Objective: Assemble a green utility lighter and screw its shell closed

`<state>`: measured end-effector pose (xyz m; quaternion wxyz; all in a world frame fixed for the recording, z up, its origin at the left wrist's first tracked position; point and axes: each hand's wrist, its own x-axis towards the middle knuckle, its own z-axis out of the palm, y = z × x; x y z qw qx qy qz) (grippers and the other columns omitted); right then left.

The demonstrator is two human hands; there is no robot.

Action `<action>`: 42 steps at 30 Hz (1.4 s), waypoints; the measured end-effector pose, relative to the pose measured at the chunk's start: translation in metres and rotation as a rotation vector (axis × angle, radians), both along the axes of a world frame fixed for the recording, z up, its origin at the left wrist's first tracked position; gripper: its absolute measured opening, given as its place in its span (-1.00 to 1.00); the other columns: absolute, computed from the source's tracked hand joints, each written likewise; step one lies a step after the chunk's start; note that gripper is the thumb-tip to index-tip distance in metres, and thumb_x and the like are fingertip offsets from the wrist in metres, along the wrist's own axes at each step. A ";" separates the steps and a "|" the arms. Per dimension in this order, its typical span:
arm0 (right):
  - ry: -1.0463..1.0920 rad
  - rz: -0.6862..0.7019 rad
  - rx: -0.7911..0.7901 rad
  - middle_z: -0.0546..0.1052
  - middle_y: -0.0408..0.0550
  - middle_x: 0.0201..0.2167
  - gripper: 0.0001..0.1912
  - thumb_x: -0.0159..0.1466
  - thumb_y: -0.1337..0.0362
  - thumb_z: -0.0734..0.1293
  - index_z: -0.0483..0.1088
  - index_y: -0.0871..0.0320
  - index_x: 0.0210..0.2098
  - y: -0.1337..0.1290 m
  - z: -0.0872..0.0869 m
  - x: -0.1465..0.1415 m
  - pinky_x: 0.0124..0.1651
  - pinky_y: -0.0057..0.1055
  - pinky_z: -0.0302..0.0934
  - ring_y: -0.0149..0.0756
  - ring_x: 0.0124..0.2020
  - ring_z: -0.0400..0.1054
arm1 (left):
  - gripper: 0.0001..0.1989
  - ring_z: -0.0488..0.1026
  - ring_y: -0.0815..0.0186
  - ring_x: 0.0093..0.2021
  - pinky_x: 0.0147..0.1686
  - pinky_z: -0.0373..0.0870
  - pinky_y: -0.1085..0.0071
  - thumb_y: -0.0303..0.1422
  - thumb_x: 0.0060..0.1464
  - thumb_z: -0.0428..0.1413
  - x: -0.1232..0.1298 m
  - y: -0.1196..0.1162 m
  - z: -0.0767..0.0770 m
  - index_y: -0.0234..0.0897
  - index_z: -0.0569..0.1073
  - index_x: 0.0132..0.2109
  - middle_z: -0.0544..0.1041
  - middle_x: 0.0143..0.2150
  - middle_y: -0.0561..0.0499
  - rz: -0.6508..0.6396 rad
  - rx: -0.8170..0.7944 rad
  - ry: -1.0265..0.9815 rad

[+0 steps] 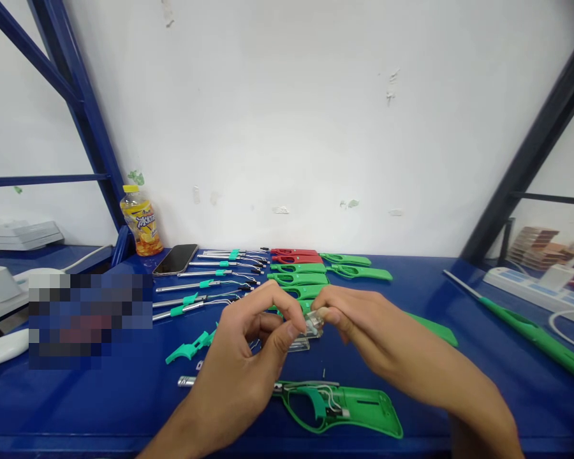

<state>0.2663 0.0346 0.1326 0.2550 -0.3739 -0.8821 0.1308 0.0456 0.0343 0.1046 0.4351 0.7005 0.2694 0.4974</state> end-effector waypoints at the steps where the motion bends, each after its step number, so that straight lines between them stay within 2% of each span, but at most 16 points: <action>1: 0.000 -0.004 0.001 0.41 -0.19 -0.34 -0.59 0.67 0.10 0.01 0.28 0.05 -0.24 0.000 0.000 0.000 -0.25 -0.34 0.12 -0.31 -0.35 0.24 | -0.72 0.17 0.55 -0.58 -0.63 0.02 0.52 -0.17 0.43 0.19 0.000 0.000 0.000 -0.20 0.46 -0.26 0.26 -0.41 0.18 -0.002 -0.008 -0.003; 11: -0.024 -0.050 0.025 0.37 -0.23 -0.40 -0.55 0.68 0.05 -0.01 0.19 0.05 -0.31 -0.004 0.001 -0.001 -0.24 -0.33 0.11 -0.32 -0.38 0.22 | -0.69 0.17 0.49 -0.60 -0.61 0.02 0.55 -0.08 0.38 0.22 -0.002 0.002 0.001 -0.18 0.43 -0.23 0.25 -0.58 0.21 -0.048 -0.092 0.018; 16: -0.030 -0.065 0.008 0.46 -0.20 -0.38 -0.52 0.67 0.03 -0.01 0.31 0.05 -0.27 -0.005 0.001 0.000 -0.21 -0.31 0.17 -0.30 -0.34 0.33 | -0.74 0.17 0.50 -0.61 -0.62 0.04 0.60 -0.19 0.27 0.35 0.001 0.004 0.005 -0.18 0.44 -0.22 0.21 -0.61 0.26 -0.100 -0.186 -0.011; 22: -0.011 -0.088 0.019 0.60 -0.07 -0.28 -0.45 0.65 -0.04 0.00 0.48 0.05 -0.19 -0.007 0.000 0.005 -0.14 -0.25 0.30 -0.19 -0.25 0.45 | -0.71 0.31 0.59 -0.61 -0.62 0.16 0.60 -0.14 0.29 0.32 -0.002 0.012 0.004 -0.14 0.55 0.04 0.43 -0.25 0.16 -0.153 -0.229 0.006; 26: -0.020 -0.071 0.026 0.57 -0.11 -0.34 -0.46 0.65 -0.01 0.02 0.48 0.06 -0.24 -0.009 0.001 0.006 -0.19 -0.29 0.29 -0.22 -0.29 0.45 | -0.74 0.43 0.56 -0.60 -0.61 0.09 0.59 -0.16 0.29 0.32 -0.007 0.018 0.003 -0.22 0.59 -0.02 0.52 -0.21 0.09 -0.259 -0.268 0.037; 29: -0.017 -0.054 0.021 0.54 -0.16 -0.37 -0.47 0.66 0.00 0.02 0.41 0.05 -0.28 -0.010 0.001 0.007 -0.20 -0.31 0.24 -0.26 -0.31 0.42 | -0.78 0.41 0.54 -0.61 -0.65 -0.04 0.60 -0.18 0.30 0.32 -0.008 0.018 0.005 -0.23 0.60 -0.08 0.58 -0.34 0.07 -0.313 -0.297 0.038; 33: -0.024 -0.023 -0.027 0.46 -0.22 -0.39 -0.51 0.67 0.04 0.02 0.30 0.06 -0.31 -0.010 0.000 0.008 -0.19 -0.31 0.17 -0.32 -0.33 0.35 | -0.80 0.30 0.54 -0.67 -0.68 -0.09 0.62 -0.19 0.31 0.32 -0.006 0.019 0.006 -0.22 0.61 -0.11 0.51 -0.58 0.15 -0.352 -0.314 0.034; 38: -0.016 0.002 -0.072 0.43 -0.24 -0.39 -0.50 0.67 0.03 0.00 0.27 0.06 -0.33 -0.009 0.001 0.008 -0.18 -0.31 0.12 -0.34 -0.34 0.31 | -0.73 0.44 0.50 -0.61 -0.68 -0.01 0.63 -0.12 0.24 0.37 -0.004 0.023 0.001 -0.23 0.61 -0.11 0.58 -0.47 0.09 -0.368 -0.342 0.026; 42: -0.011 0.035 -0.089 0.43 -0.26 -0.38 -0.53 0.67 0.05 0.01 0.27 0.05 -0.30 -0.009 0.001 0.009 -0.15 -0.34 0.11 -0.36 -0.34 0.29 | -0.67 0.39 0.49 -0.64 -0.68 0.00 0.64 -0.09 0.21 0.39 -0.005 0.024 -0.002 -0.24 0.60 -0.11 0.53 -0.54 0.09 -0.362 -0.370 0.038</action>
